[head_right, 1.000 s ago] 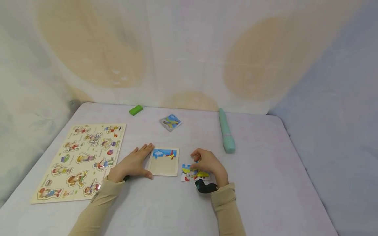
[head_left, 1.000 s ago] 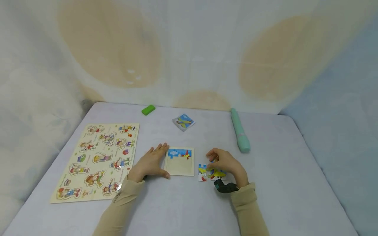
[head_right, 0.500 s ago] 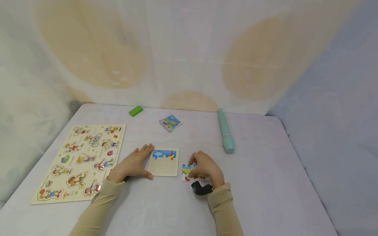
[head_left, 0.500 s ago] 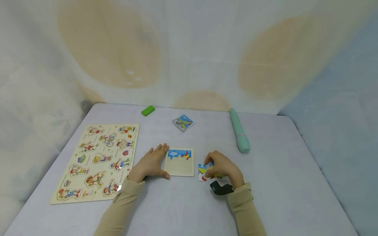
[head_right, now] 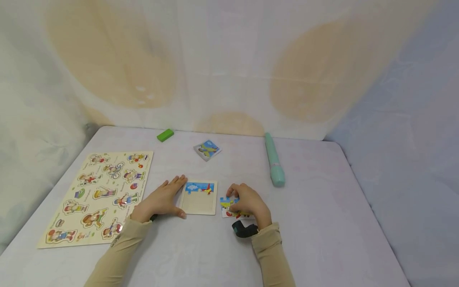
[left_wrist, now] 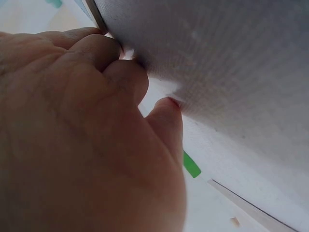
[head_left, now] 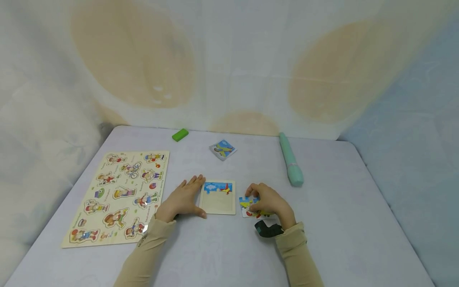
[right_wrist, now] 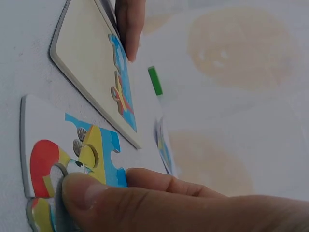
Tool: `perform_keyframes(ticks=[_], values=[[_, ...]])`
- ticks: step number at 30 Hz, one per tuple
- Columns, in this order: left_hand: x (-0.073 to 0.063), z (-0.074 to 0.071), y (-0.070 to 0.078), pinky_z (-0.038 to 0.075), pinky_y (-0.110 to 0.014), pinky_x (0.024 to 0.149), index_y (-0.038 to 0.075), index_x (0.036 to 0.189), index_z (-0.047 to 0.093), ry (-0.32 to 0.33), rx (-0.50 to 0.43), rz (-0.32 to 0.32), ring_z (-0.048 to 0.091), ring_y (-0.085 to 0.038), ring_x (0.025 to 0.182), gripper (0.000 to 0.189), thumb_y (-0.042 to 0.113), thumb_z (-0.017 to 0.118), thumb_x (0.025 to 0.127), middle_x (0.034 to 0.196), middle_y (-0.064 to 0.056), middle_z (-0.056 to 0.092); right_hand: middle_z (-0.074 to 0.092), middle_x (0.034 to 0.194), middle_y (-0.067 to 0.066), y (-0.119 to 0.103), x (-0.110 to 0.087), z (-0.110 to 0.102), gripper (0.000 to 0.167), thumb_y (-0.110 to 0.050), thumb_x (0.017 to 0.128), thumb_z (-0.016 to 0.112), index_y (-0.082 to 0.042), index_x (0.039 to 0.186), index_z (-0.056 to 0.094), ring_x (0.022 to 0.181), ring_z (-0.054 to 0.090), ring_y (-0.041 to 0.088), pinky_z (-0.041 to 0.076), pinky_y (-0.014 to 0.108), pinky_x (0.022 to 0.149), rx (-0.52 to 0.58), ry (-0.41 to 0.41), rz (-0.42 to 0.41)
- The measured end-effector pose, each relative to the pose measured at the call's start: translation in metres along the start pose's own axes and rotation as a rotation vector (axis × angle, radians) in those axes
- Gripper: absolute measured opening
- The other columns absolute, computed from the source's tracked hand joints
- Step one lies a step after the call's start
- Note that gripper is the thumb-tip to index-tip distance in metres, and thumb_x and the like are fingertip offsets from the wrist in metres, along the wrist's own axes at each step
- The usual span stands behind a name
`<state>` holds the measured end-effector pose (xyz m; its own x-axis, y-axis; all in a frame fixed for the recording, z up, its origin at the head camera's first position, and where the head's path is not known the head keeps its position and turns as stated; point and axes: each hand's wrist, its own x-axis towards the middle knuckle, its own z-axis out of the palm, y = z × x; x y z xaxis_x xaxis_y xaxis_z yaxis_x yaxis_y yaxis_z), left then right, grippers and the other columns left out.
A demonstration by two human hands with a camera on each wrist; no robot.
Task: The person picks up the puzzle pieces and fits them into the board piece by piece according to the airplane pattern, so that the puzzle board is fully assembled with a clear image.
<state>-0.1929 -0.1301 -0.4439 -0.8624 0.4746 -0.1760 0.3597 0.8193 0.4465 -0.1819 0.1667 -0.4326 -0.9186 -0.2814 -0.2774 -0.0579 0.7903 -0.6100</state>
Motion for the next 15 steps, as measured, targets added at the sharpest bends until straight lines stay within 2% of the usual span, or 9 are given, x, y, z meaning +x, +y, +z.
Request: perform_keyframes(ticks=[4, 11, 15], values=[[0.0006, -0.0001, -0.0009, 0.014, -0.057, 0.121, 0.001, 0.152, 0.026, 0.001, 0.004, 0.002, 0.016, -0.036, 0.15, 0.12, 0.046, 0.088, 0.061, 0.16, -0.017, 0.022, 0.06, 0.102, 0.005, -0.0036, 0.0004, 0.0005, 0.034, -0.003, 0.071, 0.083, -0.014, 0.096, 0.063, 0.094, 0.054, 0.02, 0.051, 0.037, 0.084, 0.021, 0.014, -0.025], [0.0018, 0.0014, -0.0022, 0.013, -0.056, 0.122, 0.001, 0.152, 0.025, 0.0, -0.005, -0.003, 0.016, -0.035, 0.15, 0.121, 0.046, 0.089, 0.06, 0.161, -0.016, 0.021, 0.061, 0.09, 0.002, -0.0087, 0.0003, 0.0042, 0.035, 0.004, 0.072, 0.078, -0.011, 0.096, 0.058, 0.079, 0.055, 0.017, 0.051, 0.027, 0.064, 0.083, 0.01, -0.015], [0.0023, 0.0029, -0.0036, 0.013, -0.056, 0.122, 0.002, 0.153, 0.025, -0.002, 0.001, -0.009, 0.015, -0.035, 0.15, 0.121, 0.046, 0.089, 0.06, 0.161, -0.015, 0.021, 0.06, 0.084, 0.002, -0.0082, 0.0011, 0.0052, 0.028, 0.005, 0.074, 0.075, -0.01, 0.091, 0.059, 0.076, 0.054, 0.015, 0.048, 0.024, 0.063, 0.083, 0.013, -0.04]])
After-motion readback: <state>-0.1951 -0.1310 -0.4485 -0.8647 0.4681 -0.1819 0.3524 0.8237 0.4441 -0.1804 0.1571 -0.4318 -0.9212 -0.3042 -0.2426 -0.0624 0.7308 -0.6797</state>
